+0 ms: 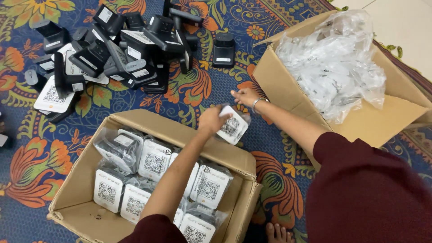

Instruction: The person packs electronic devices into boxes using plastic bags and stickers.

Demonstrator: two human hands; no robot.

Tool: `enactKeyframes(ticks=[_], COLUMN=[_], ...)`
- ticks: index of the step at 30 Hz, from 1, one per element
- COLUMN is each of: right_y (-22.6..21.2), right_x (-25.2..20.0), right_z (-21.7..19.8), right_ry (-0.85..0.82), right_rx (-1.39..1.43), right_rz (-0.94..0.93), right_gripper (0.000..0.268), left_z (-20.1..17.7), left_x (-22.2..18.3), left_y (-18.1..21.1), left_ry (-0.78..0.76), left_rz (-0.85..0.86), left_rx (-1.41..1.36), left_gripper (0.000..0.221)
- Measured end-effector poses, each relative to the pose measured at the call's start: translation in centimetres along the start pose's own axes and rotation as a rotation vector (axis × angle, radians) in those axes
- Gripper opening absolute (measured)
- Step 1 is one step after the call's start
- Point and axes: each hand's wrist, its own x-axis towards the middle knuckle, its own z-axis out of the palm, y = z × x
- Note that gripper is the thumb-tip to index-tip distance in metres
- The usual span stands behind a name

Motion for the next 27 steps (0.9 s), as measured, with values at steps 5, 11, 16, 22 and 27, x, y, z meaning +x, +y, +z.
enactKeyframes(ticks=[5, 11, 16, 22, 27], right_y=[-11.7, -22.4, -25.2, -27.0, -27.5], right_x=[-8.2, -16.6, -19.6, -23.6, -24.9], right_z=[-3.9, -2.6, 3.7, 10.8, 14.8], right_ry=[0.015, -0.488, -0.642, -0.632, -0.512], right_rx=[0.072, 0.481, 0.434, 0.031, -0.427], right_rz=[-0.034, -0.061, -0.181, -0.452, -0.647], right_gripper=[0.066, 0.074, 0.073, 0.096, 0.098], left_z=[-5.6, -19.1, -22.9, -23.0, -18.6], left_x=[0.8, -7.4, -13.3, -17.2, -16.4], left_y=[-5.4, -2.8, -4.7, -8.1, -14.0], left_ry=[0.075, -0.118, -0.272, -0.327, -0.396], left_rz=[-0.193, -0.18, -0.083, -0.068, -0.054], left_rx=[-0.653, -1.279, -1.042, 0.113, 0.283], left_gripper=[0.047, 0.047, 0.054, 0.053, 0.053])
